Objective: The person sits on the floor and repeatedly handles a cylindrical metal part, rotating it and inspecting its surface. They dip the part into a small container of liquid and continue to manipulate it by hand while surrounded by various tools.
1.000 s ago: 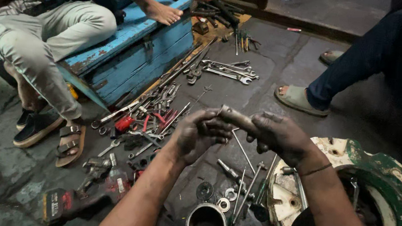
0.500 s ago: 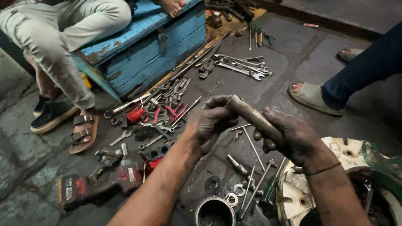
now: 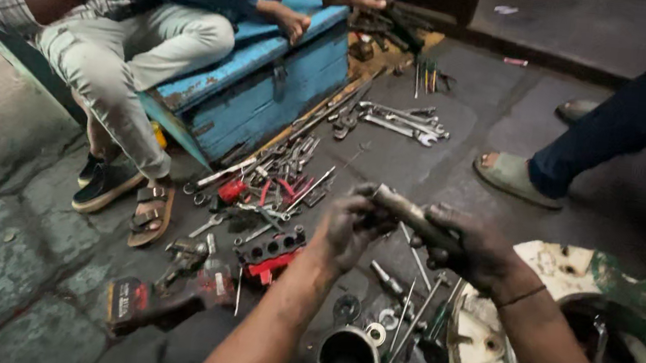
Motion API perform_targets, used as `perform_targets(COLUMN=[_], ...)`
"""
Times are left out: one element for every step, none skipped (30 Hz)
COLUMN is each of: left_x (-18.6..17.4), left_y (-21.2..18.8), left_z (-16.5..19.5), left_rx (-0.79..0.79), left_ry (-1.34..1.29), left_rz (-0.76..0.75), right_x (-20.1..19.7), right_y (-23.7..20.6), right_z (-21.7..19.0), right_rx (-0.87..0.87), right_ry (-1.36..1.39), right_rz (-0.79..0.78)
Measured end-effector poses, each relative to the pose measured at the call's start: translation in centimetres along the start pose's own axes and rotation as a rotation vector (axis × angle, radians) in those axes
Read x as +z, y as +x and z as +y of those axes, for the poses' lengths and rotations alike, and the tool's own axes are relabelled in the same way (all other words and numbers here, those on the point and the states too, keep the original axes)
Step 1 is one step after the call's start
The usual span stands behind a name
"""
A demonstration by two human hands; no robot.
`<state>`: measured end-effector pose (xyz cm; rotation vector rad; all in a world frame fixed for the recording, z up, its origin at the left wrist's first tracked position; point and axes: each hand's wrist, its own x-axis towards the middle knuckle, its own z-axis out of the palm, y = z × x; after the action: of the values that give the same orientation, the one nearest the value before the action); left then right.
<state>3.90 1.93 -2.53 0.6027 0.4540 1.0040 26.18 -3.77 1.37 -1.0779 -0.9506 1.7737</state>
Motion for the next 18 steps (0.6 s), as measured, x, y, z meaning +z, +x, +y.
perform_targets(left_x=[0.3, 0.4, 0.7, 1.0, 1.3, 1.4, 1.6, 1.9, 2.0, 2.2, 2.3, 2.3, 2.2, 2.2, 2.1, 1.9, 1.7, 1.5], left_y=[0.0, 0.2, 0.5, 0.7, 0.9, 0.9, 1.1, 1.3, 1.3, 1.3, 1.3, 1.0, 0.7, 0.6, 0.4, -0.2, -0.7, -0.8], left_z=[-0.3, -0.4, -0.3, -0.3, -0.3, -0.3, -0.2, -0.2, -0.4, -0.5, -0.5, -0.5, -0.4, 0.0, 0.4, 0.7, 1.1, 1.8], left_rx=[-0.020, -0.039, -0.047, -0.059, -0.080, -0.085, -0.093, -0.101, -0.112, -0.118, -0.123, -0.129, -0.135, -0.134, -0.142, -0.146, -0.150, -0.171], left_ry=[-0.037, -0.070, -0.069, -0.071, -0.077, -0.021, 0.036, 0.094, 0.134, 0.178, 0.221, 0.272, 0.324, 0.380, 0.404, 0.429, 0.451, 0.452], left_rz=[0.006, 0.011, 0.019, 0.029, 0.042, 0.073, 0.102, 0.130, 0.150, 0.168, 0.185, 0.194, 0.203, 0.207, 0.183, 0.161, 0.142, 0.161], right_x=[-0.3, -0.6, -0.9, -1.2, -1.6, -2.0, -2.4, -2.7, -2.9, -3.0, -3.0, -2.9, -2.6, -2.3, -1.9, -1.4, -0.9, -0.4], right_y=[-0.3, -0.4, -0.4, -0.6, -0.8, -1.1, -1.3, -1.6, -1.9, -2.0, -2.2, -2.4, -2.5, -2.5, -2.5, -2.6, -2.6, -2.6], right_z=[-0.2, -0.4, -0.7, -1.0, -1.3, -1.4, -1.5, -1.6, -1.5, -1.5, -1.5, -1.5, -1.5, -1.8, -2.0, -2.2, -2.5, -2.9], right_rx=[-0.004, -0.011, -0.024, -0.032, -0.033, -0.055, -0.077, -0.101, -0.109, -0.121, -0.135, -0.128, -0.122, -0.125, -0.130, -0.136, -0.139, -0.136], right_ry=[-0.014, -0.027, 0.013, 0.053, 0.098, 0.098, 0.100, 0.104, 0.088, 0.071, 0.054, 0.023, -0.007, -0.040, -0.059, -0.079, -0.102, -0.146], right_rz=[0.010, 0.019, 0.006, -0.005, -0.010, -0.013, -0.013, -0.013, -0.006, -0.001, 0.002, 0.018, 0.033, 0.047, 0.058, 0.066, 0.073, 0.062])
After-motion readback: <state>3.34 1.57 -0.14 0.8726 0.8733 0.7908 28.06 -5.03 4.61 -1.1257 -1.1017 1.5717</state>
